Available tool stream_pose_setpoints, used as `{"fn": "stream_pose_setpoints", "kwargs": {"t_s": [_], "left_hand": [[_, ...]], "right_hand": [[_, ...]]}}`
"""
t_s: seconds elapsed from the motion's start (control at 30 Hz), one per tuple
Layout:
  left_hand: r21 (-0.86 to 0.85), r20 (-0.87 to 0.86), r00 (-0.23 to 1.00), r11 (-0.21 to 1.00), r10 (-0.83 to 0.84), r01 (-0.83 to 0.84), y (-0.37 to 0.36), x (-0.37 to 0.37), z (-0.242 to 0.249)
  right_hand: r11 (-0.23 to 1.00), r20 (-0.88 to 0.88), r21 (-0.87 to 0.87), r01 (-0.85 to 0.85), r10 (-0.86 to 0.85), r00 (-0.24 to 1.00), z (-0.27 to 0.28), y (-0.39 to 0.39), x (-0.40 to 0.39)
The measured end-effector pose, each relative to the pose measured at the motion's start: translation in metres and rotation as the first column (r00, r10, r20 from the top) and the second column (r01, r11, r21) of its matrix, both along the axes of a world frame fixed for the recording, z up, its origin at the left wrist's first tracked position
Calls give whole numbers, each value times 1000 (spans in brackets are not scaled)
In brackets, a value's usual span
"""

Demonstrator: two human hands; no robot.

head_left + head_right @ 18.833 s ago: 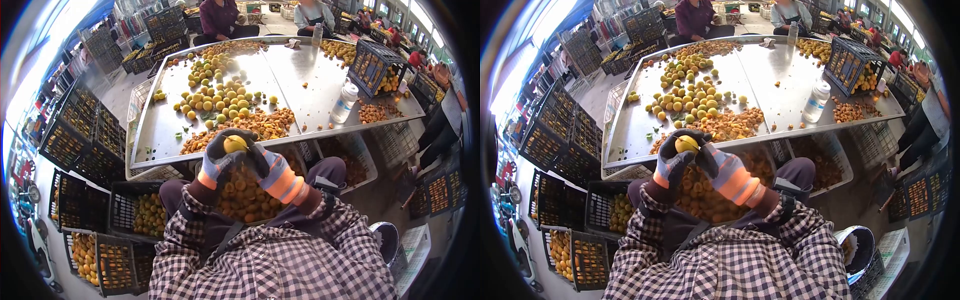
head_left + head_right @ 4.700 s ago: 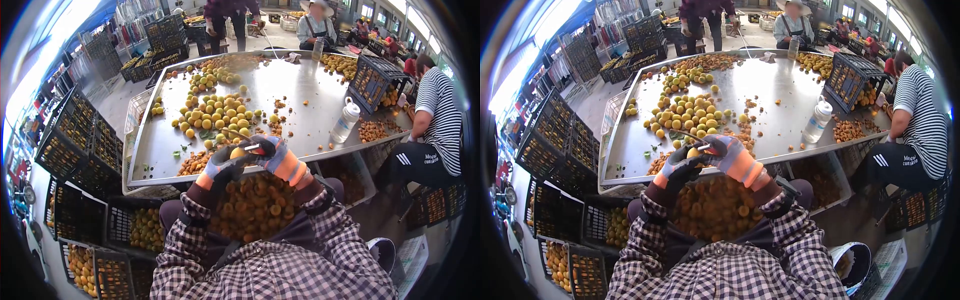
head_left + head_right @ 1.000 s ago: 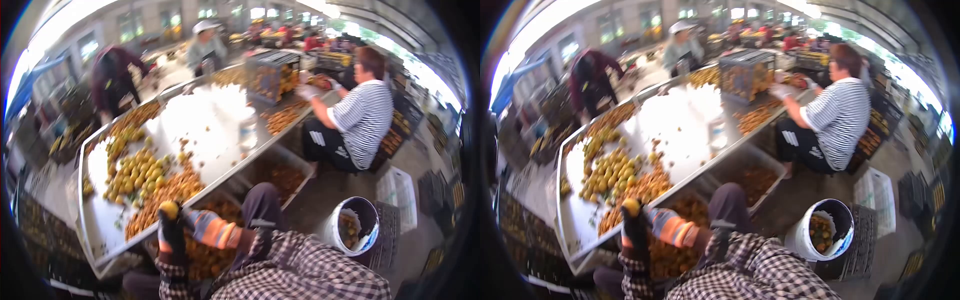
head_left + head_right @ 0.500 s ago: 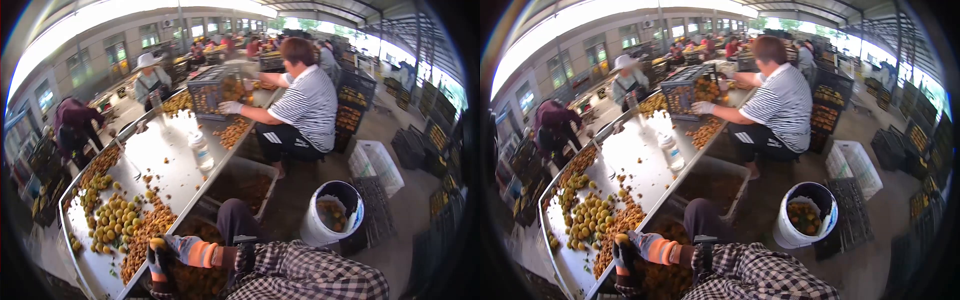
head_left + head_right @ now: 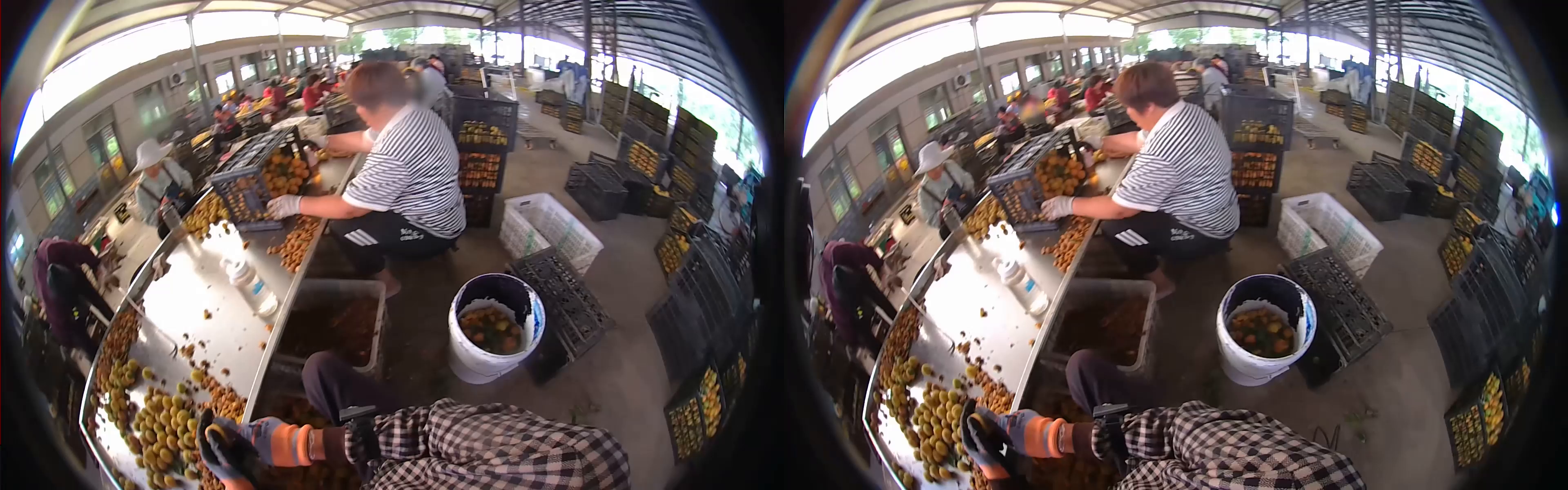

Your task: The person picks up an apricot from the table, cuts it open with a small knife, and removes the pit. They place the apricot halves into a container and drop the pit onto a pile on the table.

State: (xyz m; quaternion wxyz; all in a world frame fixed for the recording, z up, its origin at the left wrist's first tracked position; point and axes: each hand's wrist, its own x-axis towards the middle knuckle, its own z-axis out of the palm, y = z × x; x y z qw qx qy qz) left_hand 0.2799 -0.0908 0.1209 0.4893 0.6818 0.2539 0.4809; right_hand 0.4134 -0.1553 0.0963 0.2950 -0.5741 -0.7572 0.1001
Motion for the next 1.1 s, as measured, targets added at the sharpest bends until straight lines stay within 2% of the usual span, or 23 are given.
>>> {"fn": "stream_pose_setpoints", "kwargs": {"t_s": [0.03,0.1,0.17,0.2,0.23,0.27,0.3,0.33,0.37,0.4,0.43,0.47,0.5,0.53,0.6,0.63,0.7,0.73,0.83,0.9,0.97,1.07,1.1], "left_hand": [[-186,-38,992,976,-121,112,-16,0,25],[-174,14,1000,984,-27,29,-55,14,61],[-101,-35,995,991,-90,87,-52,11,57],[-103,-6,997,992,-79,77,-52,11,54],[-108,21,998,992,-61,63,-52,10,51],[-15,-48,999,1000,-23,22,-49,8,46],[-28,47,999,999,-18,19,-18,2,4],[-45,134,991,999,20,-14,5,-13,-45],[-67,122,991,997,53,-45,-6,-8,-36],[-184,153,987,982,57,-28,-14,-11,-37],[-250,150,989,967,-2,40,-20,-10,-24],[-242,122,989,969,84,-52,-40,-6,-12],[-104,11,999,993,53,-52,-38,-17,-12],[-178,15,993,977,120,-115,-38,-24,-18],[-120,17,990,983,142,-139,-44,-33,-16],[-123,27,993,986,117,-113,-42,-35,-19],[-169,61,997,985,50,-39,-44,-44,-31],[-181,107,994,983,38,-18,-45,-45,-37],[-149,89,994,987,68,-54,-49,-51,-47],[-170,91,992,983,82,-65,-49,-54,-53],[-158,100,994,987,38,-22,-50,-56,-56],[-153,73,995,987,62,-50,-58,-56,-45],[-146,68,995,988,69,-58,-60,-57,-43]], "right_hand": [[996,-26,-73,-50,49,998,27,-12,4],[997,15,-36,-66,67,998,32,-16,10],[969,-80,224,-106,126,989,6,-7,3],[846,-228,533,12,129,965,8,-3,-6],[848,-232,529,12,131,964,6,-3,-7],[977,-345,212,-12,87,935,1,-4,-9],[987,-437,-132,-90,24,899,12,-11,-10],[972,-552,-193,-134,6,834,23,-20,-5],[992,-683,19,-128,107,723,15,-20,-10],[975,-758,96,-198,201,620,18,-21,-11],[981,-808,54,-188,153,568,28,-27,-12],[953,-851,-51,-299,115,512,38,-33,-11],[971,-719,59,-232,203,664,29,-26,-14],[964,-745,-12,-264,168,646,9,-19,-20],[968,-789,-29,-251,132,601,12,-23,-30],[974,-758,17,-226,160,633,5,-20,-30],[956,-775,-89,-281,111,622,-3,-20,-35],[952,-779,-92,-292,114,617,-5,-22,-36],[941,-763,-97,-325,140,631,-11,-24,-41],[939,-812,-118,-324,96,576,-16,-25,-43],[939,-805,-111,-326,107,583,-17,-27,-43],[946,-783,-67,-316,147,605,-22,-29,-44],[936,-807,-78,-344,143,573,-23,-29,-44]]}}
